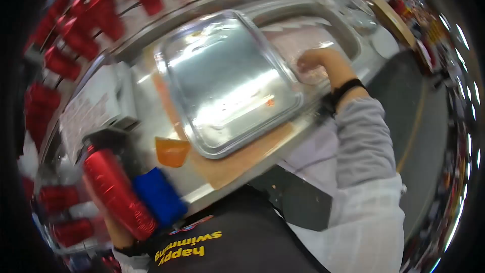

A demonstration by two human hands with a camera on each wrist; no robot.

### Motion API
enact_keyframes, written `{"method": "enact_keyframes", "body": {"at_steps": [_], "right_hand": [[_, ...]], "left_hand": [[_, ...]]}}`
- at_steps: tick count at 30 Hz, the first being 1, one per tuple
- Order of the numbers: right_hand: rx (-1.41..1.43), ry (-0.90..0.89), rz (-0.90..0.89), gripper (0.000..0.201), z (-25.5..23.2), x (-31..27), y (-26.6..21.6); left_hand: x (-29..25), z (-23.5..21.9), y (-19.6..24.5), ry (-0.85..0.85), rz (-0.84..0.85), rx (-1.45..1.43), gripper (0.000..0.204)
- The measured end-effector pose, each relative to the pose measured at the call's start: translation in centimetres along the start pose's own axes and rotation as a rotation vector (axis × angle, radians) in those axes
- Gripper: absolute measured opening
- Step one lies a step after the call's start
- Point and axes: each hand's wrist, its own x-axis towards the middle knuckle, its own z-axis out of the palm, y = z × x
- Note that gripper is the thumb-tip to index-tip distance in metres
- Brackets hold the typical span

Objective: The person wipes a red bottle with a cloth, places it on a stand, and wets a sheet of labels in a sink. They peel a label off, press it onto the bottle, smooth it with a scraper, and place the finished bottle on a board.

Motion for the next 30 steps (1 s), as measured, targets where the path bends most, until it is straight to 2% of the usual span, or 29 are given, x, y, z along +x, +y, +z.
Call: {"method": "enact_keyframes", "body": {"at_steps": [1,2,3,4,5,6,8,9,12,15,17,18,19,20,21,22,23,24,26,29,30], "right_hand": [[0.069,-0.110,0.016,0.041,0.8,2.2,1.3],[0.072,-0.023,-0.203,0.038,0.8,2.4,0.7],[-0.050,-0.122,-0.042,0.041,0.6,1.8,0.5],[-0.009,-0.100,0.011,0.044,0.3,1.5,0.2],[-0.076,-0.057,-0.050,0.046,0.1,1.8,1.0],[0.056,-0.048,0.109,0.046,-1.8,-0.6,-2.2],[0.106,0.128,0.005,0.044,-2.2,-1.1,-0.9],[0.122,0.181,0.021,0.043,-2.7,-1.1,-0.7],[0.161,0.320,0.036,0.040,-5.3,-1.0,-1.9],[0.215,0.438,-0.012,0.037,-7.6,-0.9,-5.0],[-0.050,0.419,-0.104,0.035,-8.7,0.6,-5.5],[-0.068,0.435,-0.137,0.035,-8.2,2.3,-3.7],[-0.006,0.425,-0.055,0.035,-8.8,1.4,-6.1],[-0.079,0.326,-0.019,0.035,-8.7,3.2,-4.5],[-0.141,0.332,0.012,0.037,-8.5,2.7,-4.4],[-0.148,0.349,-0.019,0.039,-7.7,2.7,-3.0],[-0.205,0.227,0.114,0.039,-7.7,2.1,-3.5],[-0.287,0.228,0.183,0.039,-6.8,2.6,-2.5],[-0.278,0.153,0.207,0.040,-4.9,2.1,0.9],[0.039,-0.108,0.483,0.044,-5.1,-2.3,-3.1],[0.099,-0.109,0.458,0.046,-4.7,-2.0,-2.9]], "left_hand": [[0.0,1.6,-0.3,0.082,-0.010,-0.130,0.084],[0.3,1.1,0.2,-0.009,-0.027,-0.003,0.076],[-0.3,1.0,0.0,-0.041,-0.003,0.069,0.073],[-0.4,0.9,0.0,-0.004,-0.006,0.070,0.070],[-0.6,0.9,0.2,0.003,0.028,0.111,0.068],[-0.7,1.0,0.4,-0.001,0.047,0.151,0.066],[-0.3,2.2,0.9,0.104,0.207,0.244,0.058],[0.0,2.4,1.4,0.155,0.278,0.291,0.054],[-0.8,-2.2,7.0,0.301,0.268,0.767,0.038],[-0.2,-1.0,9.3,0.556,0.522,1.723,0.033],[0.6,-1.4,10.5,0.394,0.830,2.094,0.041],[1.6,-1.5,10.5,0.264,1.009,2.245,0.046],[2.2,-1.5,10.3,0.229,0.985,2.254,0.047],[2.6,-1.7,10.4,0.202,0.907,2.200,0.045],[3.1,-2.3,10.5,0.176,0.893,2.199,0.042],[3.1,-1.5,10.5,0.183,0.775,2.257,0.037],[3.6,-2.9,10.6,0.169,0.798,2.199,0.036],[3.5,-3.6,10.8,0.163,0.839,2.190,0.035],[3.1,-4.0,11.0,0.181,0.744,2.172,0.038],[2.2,-4.1,11.2,0.220,0.743,2.104,0.040],[1.9,-4.4,11.4,0.238,0.733,2.087,0.039]]}}
